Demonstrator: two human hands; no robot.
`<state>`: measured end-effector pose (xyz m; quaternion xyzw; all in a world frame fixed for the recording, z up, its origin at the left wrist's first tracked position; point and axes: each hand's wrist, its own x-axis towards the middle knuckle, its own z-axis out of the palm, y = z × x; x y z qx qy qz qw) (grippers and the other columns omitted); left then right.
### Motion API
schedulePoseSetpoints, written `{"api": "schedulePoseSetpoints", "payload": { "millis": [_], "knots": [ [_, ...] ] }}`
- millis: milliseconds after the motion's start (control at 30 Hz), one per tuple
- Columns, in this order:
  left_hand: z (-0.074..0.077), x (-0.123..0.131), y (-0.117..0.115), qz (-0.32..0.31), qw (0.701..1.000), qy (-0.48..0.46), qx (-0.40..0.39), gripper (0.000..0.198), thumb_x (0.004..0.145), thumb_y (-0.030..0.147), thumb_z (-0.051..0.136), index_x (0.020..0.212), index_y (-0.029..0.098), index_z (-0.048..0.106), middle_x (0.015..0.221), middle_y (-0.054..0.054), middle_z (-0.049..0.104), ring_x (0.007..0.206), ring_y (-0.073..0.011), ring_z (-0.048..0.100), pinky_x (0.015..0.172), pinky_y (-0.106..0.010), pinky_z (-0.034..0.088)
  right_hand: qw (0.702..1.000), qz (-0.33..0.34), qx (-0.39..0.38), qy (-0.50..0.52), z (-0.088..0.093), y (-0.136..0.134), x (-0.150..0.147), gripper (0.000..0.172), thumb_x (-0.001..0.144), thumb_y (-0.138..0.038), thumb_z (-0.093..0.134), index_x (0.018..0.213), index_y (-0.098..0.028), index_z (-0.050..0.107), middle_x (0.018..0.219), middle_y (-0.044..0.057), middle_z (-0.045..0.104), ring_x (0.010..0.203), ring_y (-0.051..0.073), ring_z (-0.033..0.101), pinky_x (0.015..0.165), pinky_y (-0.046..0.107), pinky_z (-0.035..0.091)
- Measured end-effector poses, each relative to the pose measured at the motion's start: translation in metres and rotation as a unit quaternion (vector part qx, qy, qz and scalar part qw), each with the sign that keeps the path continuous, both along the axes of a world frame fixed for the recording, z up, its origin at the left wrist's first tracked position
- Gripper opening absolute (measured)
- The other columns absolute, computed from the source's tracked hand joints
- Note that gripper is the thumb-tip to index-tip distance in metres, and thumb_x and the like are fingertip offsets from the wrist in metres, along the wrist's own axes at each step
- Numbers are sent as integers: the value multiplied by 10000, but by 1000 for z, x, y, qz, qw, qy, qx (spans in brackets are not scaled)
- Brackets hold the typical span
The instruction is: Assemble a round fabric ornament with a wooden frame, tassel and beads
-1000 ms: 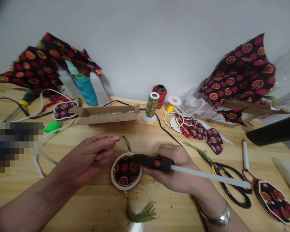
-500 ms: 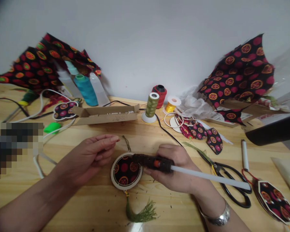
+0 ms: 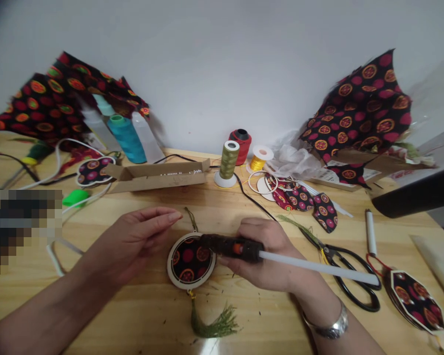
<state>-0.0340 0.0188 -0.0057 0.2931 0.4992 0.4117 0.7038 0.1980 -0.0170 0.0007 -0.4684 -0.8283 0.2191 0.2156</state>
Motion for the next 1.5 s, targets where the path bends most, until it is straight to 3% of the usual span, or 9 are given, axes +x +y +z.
{"api": "schedulePoseSetpoints", "payload": {
  "millis": [267,400,567,633,733,833,933,1200,1500],
  "knots": [
    [-2,1,-1,-57,984,162,55,60,661,251,770,664,191,766,637,29,720,587,-78,578,579,-161,453,990,-37,-80,109,4,1,2,293,814,-356,629,609,-173,525,581,-21,463,520,103,421,479,236,318],
    [-1,0,-1,-108,963,235,70,75,688,278,740,675,210,769,655,32,742,613,-109,612,612,-197,472,961,-88,-146,216,1,-1,10,315,785,-423,658,611,-190,537,565,-23,453,511,115,409,454,242,315],
    [-3,3,-7,-162,931,306,120,112,745,275,666,714,221,758,674,30,753,635,-147,663,604,-232,502,900,-181,-184,351,-17,-6,22,335,769,-528,660,717,-198,655,645,16,582,596,167,535,541,292,439],
    [-7,3,-10,-185,901,346,184,150,781,274,622,746,217,755,686,16,747,636,-162,667,594,-253,505,869,-199,-176,418,-20,-5,22,344,778,-533,648,715,-196,674,676,27,618,627,173,565,564,299,465],
    [-14,3,-13,-209,813,442,316,198,820,244,568,782,203,758,654,-7,714,633,-180,650,586,-282,485,841,-185,-149,486,-19,-1,17,320,758,-506,681,700,-191,681,659,28,639,618,166,578,567,293,479],
    [-21,3,-15,-219,728,507,406,228,845,214,536,823,189,762,616,-17,684,623,-191,638,582,-298,463,831,-168,-144,511,-16,2,13,286,757,-478,693,716,-195,688,613,16,625,590,155,580,563,291,489],
    [-24,2,-15,-223,688,532,441,238,859,193,519,855,188,758,635,-20,687,615,-185,639,581,-295,458,828,-167,-150,514,-16,2,14,292,751,-480,699,703,-192,694,630,24,636,604,159,591,559,290,491],
    [-19,3,-13,-243,689,545,412,253,860,201,497,860,226,749,682,-3,711,656,-164,656,611,-263,470,823,-204,-150,508,-18,-1,17,342,715,-531,710,741,-190,705,657,32,650,620,180,597,539,292,479],
    [-18,2,-12,-205,740,523,369,237,881,272,507,931,218,733,832,-24,764,762,-194,685,722,-312,487,860,-204,-135,447,-17,-2,21,375,772,-575,625,702,-210,672,697,49,646,657,200,601,594,334,494]
  ]
}}
